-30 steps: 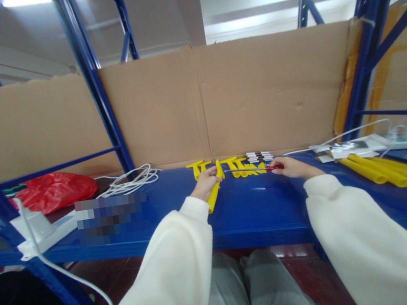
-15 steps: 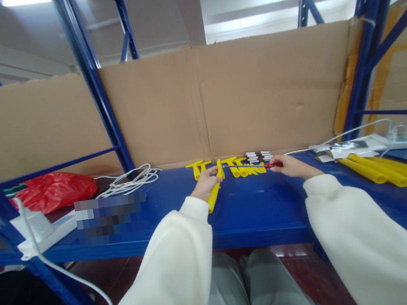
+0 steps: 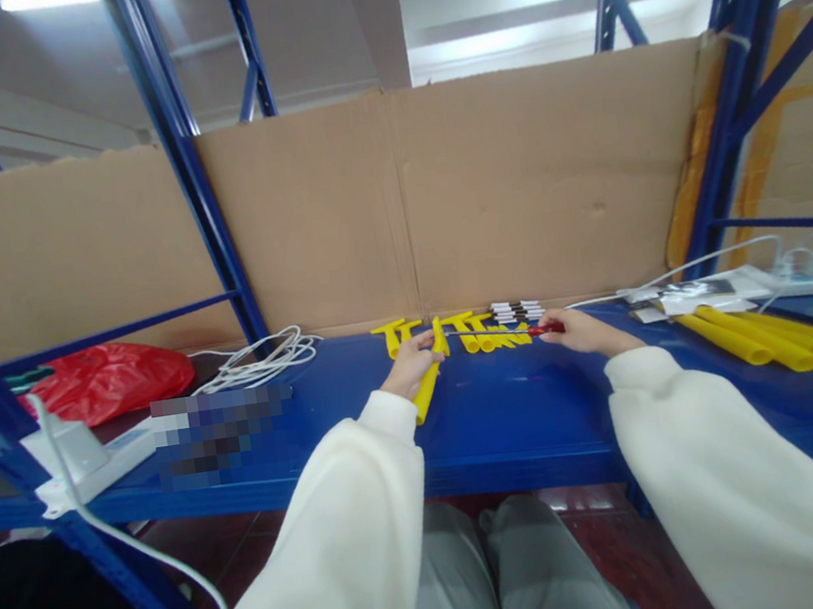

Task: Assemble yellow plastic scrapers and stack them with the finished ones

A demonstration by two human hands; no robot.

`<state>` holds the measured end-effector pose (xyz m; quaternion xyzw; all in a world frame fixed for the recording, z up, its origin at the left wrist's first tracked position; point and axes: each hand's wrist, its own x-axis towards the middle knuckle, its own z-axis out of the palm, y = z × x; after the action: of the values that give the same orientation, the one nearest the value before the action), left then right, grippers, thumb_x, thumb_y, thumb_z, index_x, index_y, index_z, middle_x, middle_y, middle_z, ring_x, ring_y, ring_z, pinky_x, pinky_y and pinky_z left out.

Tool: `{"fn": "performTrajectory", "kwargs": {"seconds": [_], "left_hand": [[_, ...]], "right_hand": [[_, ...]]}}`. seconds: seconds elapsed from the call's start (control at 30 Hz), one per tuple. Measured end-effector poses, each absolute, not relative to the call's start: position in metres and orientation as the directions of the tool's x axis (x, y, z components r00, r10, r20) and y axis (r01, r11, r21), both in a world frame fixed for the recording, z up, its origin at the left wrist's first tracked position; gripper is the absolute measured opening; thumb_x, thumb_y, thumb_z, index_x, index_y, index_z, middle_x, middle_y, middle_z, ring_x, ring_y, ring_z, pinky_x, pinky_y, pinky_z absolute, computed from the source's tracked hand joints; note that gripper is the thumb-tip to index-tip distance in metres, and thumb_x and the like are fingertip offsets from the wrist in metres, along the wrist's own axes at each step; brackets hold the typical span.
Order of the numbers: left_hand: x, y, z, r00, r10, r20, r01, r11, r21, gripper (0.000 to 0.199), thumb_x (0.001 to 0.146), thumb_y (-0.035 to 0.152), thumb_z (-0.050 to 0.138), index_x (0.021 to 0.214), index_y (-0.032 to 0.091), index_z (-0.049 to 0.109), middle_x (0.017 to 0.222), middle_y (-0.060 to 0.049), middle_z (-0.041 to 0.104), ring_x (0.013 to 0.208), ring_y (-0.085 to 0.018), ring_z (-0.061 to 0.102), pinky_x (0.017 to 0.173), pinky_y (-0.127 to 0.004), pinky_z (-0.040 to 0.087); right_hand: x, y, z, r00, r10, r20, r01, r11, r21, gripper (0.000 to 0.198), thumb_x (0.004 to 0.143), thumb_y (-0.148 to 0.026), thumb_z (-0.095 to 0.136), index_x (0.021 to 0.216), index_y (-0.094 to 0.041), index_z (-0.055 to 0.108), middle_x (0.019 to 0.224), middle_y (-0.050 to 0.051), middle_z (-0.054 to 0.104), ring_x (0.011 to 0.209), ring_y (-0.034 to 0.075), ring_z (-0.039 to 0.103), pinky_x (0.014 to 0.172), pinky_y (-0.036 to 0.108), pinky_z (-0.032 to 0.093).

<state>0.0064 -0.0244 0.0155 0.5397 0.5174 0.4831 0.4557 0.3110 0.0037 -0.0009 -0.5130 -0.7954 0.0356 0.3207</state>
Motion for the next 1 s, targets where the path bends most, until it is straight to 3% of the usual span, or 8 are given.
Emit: {"fn": "performTrajectory", "kwargs": {"seconds": [0.53,1.0], "left_hand": [[0.0068,-0.0235,0.0133,-0.019,0.998,0.062,0.128,-0.059,0.99,0.068,0.071,-0.01,0.06,0.135,0.012,0.057,0.141,-0.02,0.055,0.081,-0.018,0.07,0.048,-0.017,0.046],[0.006,-0.0216,0.012,-0.005,0.998,0.058,0.112,-0.057,0.992,0.07,0.068,-0.011,0.064,0.133,0.014,0.058,0.142,-0.021,0.054,0.087,-0.02,0.07,0.053,-0.019,0.05]], "right_hand": [[0.3062,-0.0026,0.0044,-0.281,0.828,0.485,0.767,0.498,-0.405,0.006,0.074,-0.027,0.06,0.073,-0.021,0.059,0.071,0.002,0.067,0.067,0.019,0.06,0.069,0.031,0.05],[0.305,-0.0044,0.0051,-0.273,0.837,0.475,0.777,0.483,-0.404,0.006,0.074,-0.027,0.061,0.073,-0.022,0.059,0.072,0.003,0.068,0.071,0.02,0.061,0.072,0.033,0.051]]}}
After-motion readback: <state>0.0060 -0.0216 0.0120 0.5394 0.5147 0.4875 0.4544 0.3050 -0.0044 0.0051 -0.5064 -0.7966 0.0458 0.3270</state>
